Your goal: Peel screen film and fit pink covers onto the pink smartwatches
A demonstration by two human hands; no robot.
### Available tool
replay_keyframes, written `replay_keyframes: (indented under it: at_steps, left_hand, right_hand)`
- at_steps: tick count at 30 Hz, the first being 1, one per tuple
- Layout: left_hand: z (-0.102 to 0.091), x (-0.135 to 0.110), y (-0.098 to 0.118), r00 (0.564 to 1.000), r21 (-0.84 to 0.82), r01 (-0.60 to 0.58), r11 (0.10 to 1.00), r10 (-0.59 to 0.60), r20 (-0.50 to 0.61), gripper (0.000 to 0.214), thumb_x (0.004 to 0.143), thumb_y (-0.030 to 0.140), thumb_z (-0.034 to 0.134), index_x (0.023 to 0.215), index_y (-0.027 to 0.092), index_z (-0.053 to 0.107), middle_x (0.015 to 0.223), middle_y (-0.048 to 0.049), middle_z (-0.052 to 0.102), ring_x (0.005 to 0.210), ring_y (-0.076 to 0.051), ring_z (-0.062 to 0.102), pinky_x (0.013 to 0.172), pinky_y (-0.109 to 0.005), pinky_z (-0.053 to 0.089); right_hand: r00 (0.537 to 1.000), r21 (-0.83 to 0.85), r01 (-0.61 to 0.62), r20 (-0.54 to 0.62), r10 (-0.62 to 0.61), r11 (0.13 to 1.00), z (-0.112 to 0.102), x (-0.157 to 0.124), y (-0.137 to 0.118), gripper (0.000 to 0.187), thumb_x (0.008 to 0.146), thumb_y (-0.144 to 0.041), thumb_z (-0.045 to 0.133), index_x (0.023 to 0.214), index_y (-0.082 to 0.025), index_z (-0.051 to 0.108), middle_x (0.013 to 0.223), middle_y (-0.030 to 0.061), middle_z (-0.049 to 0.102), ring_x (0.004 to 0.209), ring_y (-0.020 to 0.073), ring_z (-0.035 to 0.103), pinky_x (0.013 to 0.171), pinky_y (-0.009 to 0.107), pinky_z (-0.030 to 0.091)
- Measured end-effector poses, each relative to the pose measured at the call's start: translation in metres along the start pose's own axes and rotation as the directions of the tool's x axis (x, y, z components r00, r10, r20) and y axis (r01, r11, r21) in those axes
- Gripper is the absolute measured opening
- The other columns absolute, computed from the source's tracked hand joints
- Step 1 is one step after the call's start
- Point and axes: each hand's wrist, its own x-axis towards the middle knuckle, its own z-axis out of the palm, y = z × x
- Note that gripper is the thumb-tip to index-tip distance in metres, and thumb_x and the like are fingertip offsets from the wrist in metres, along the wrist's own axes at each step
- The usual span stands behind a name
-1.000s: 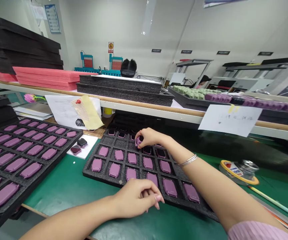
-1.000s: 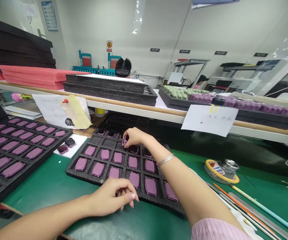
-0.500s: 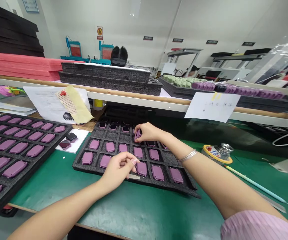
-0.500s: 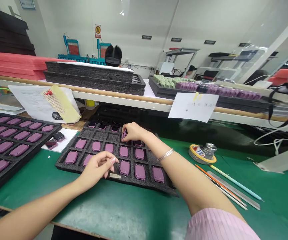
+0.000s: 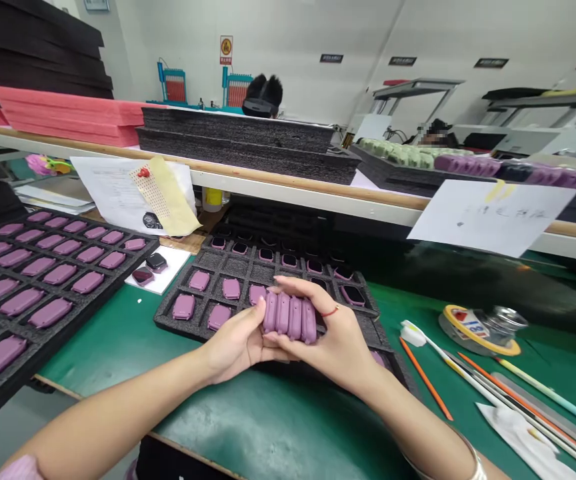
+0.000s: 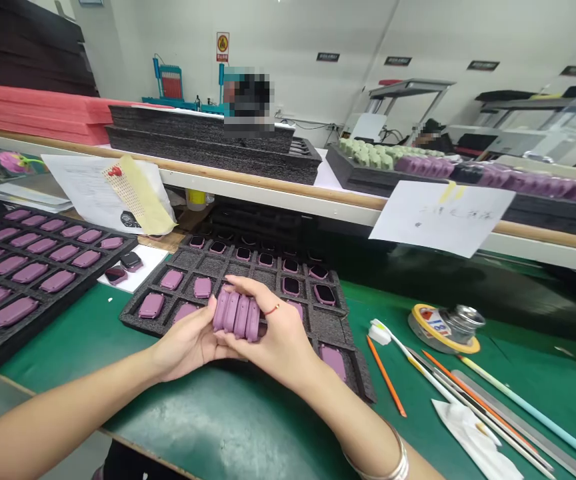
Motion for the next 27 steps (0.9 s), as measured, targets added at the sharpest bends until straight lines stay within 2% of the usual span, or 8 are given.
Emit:
replay_keyframes:
  at_steps: [3,8,15,18,20,23,27]
  left_hand:
    - [0.0014,-0.0045,0.0014,1.000,0.039,-0.024,0.999,0.024,0.019,0.059,0.080,0.065,0.073,0.107,0.014,0.069,0.099,-0.0116,0.074,0.090,-0.023,0.071,0.090,-0.041,0.056]
    - [0.0052,-0.0094,0.0051,0.997,0.098,-0.028,0.995,0.021,0.073,0.056,0.082,0.067,0.070,0.101,0.015,0.070,0.097,-0.0101,0.074,0.087,-0.019,0.070,0.089,-0.036,0.055]
    - [0.0040,-0.0084,0.0017,1.000,0.148,-0.026,0.989,0.025,0.010,0.057,0.079,0.069,0.071,0.097,0.015,0.068,0.090,-0.0069,0.072,0.082,-0.015,0.067,0.083,-0.030,0.053]
    - [0.0036,-0.0084,0.0019,0.998,0.204,-0.062,0.977,0.058,0.024,0.059,0.079,0.070,0.070,0.099,0.014,0.066,0.092,-0.0074,0.071,0.085,-0.017,0.068,0.085,-0.031,0.053]
    - [0.0034,-0.0093,0.0035,0.997,0.282,-0.079,0.956,0.076,0.020,0.057,0.077,0.064,0.077,0.103,0.014,0.065,0.098,-0.0085,0.072,0.093,-0.019,0.069,0.090,-0.033,0.053]
    - [0.0032,-0.0109,0.0065,0.997,0.388,-0.054,0.920,0.069,-0.025,0.050,0.075,0.041,0.086,0.111,0.015,0.062,0.109,-0.0102,0.072,0.104,-0.022,0.069,0.096,-0.036,0.052]
    - [0.0049,-0.0113,0.0092,0.999,0.400,-0.035,0.916,0.044,-0.013,0.051,0.071,0.024,0.086,0.116,0.016,0.062,0.116,-0.0110,0.072,0.109,-0.025,0.069,0.097,-0.039,0.054]
  right_hand:
    - [1.000,0.065,0.009,0.004,-0.010,0.998,-0.0006,-0.0019,-0.0012,0.077,0.077,-0.025,0.085,0.144,-0.028,0.046,0.125,0.0065,0.071,0.113,0.0209,0.070,0.103,0.034,0.056]
    - [0.997,0.155,0.072,-0.013,-0.071,0.985,-0.0003,-0.0024,-0.0023,0.083,0.078,-0.025,0.084,0.149,-0.031,0.042,0.126,0.0054,0.070,0.113,0.0217,0.070,0.105,0.037,0.055]
    - [0.999,0.186,0.048,0.006,-0.050,0.981,-0.0003,-0.0041,-0.0056,0.084,0.078,-0.019,0.082,0.150,-0.032,0.041,0.126,0.0058,0.070,0.112,0.0242,0.071,0.103,0.042,0.057]
    - [0.999,0.186,0.041,0.013,-0.045,0.982,0.0001,-0.0040,-0.0047,0.090,0.077,-0.016,0.081,0.153,-0.033,0.037,0.125,0.0047,0.071,0.113,0.0244,0.071,0.103,0.042,0.057]
    - [0.998,0.190,0.041,0.031,-0.048,0.981,0.0008,-0.0041,-0.0031,0.091,0.078,-0.014,0.079,0.155,-0.034,0.034,0.126,0.0035,0.072,0.116,0.0236,0.070,0.103,0.040,0.058]
    - [0.996,0.201,0.053,0.056,-0.066,0.978,0.0007,-0.0047,-0.0009,0.088,0.082,-0.017,0.077,0.156,-0.035,0.032,0.126,0.0019,0.072,0.117,0.0221,0.069,0.102,0.037,0.058]
    - [0.997,0.215,0.030,0.069,-0.045,0.976,-0.0016,-0.0048,0.0006,0.087,0.084,-0.032,0.079,0.157,-0.034,0.033,0.125,0.0027,0.073,0.114,0.0244,0.071,0.098,0.038,0.061]
